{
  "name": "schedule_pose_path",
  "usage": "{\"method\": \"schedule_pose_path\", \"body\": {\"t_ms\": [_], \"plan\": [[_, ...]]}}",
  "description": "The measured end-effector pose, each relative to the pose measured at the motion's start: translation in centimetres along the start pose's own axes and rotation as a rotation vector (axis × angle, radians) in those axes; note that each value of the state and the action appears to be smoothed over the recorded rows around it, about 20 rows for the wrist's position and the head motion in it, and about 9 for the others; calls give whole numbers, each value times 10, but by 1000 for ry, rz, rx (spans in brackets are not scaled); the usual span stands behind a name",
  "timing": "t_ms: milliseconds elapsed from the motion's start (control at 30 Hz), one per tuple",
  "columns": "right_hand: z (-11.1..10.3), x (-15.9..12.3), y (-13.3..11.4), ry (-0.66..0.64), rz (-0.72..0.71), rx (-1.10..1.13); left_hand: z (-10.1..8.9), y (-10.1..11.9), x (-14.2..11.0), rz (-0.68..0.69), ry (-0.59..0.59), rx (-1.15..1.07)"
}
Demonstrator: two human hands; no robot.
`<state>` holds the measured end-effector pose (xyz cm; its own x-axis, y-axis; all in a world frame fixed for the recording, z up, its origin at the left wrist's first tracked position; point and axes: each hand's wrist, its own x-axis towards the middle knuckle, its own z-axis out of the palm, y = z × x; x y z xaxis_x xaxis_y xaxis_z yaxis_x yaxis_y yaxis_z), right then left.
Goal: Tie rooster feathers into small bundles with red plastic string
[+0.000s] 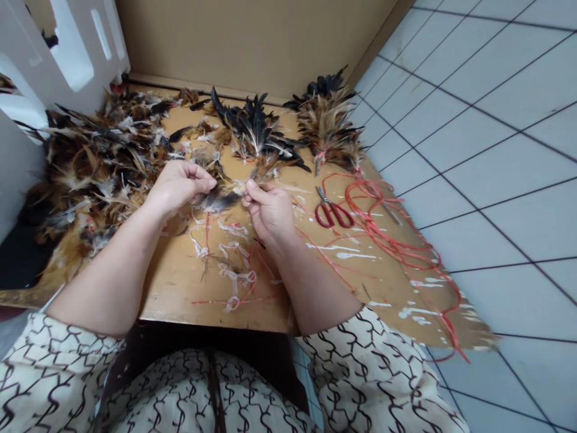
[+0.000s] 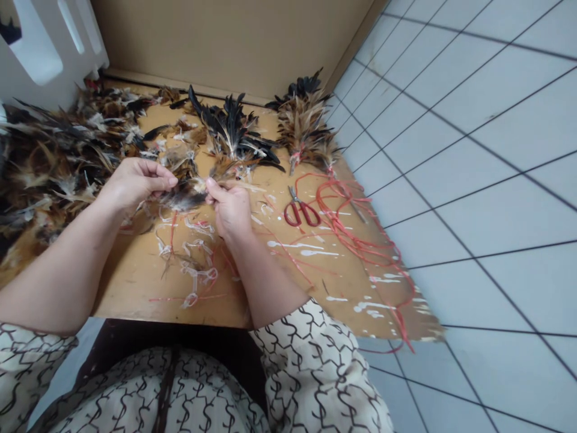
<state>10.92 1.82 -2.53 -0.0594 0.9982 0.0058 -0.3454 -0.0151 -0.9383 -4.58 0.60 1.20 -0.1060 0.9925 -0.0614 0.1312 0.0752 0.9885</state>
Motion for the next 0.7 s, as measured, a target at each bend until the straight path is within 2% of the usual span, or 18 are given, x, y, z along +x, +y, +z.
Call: {"method": "schedule_pose_path", "body": {"t_ms": [67,233,333,700], "plan": [[0,0,1,6,-4,-38,-2,-1,0,49,3,111],[2,-3,3,7,-44,-117,1,-5,-2,123,-99,478],[2,-4,3,-3,-48,-136,5,-10,-2,166,-66,648],[3,-4,4,-21,-38,-146,12,-18,-1,175,-61,777]]}}
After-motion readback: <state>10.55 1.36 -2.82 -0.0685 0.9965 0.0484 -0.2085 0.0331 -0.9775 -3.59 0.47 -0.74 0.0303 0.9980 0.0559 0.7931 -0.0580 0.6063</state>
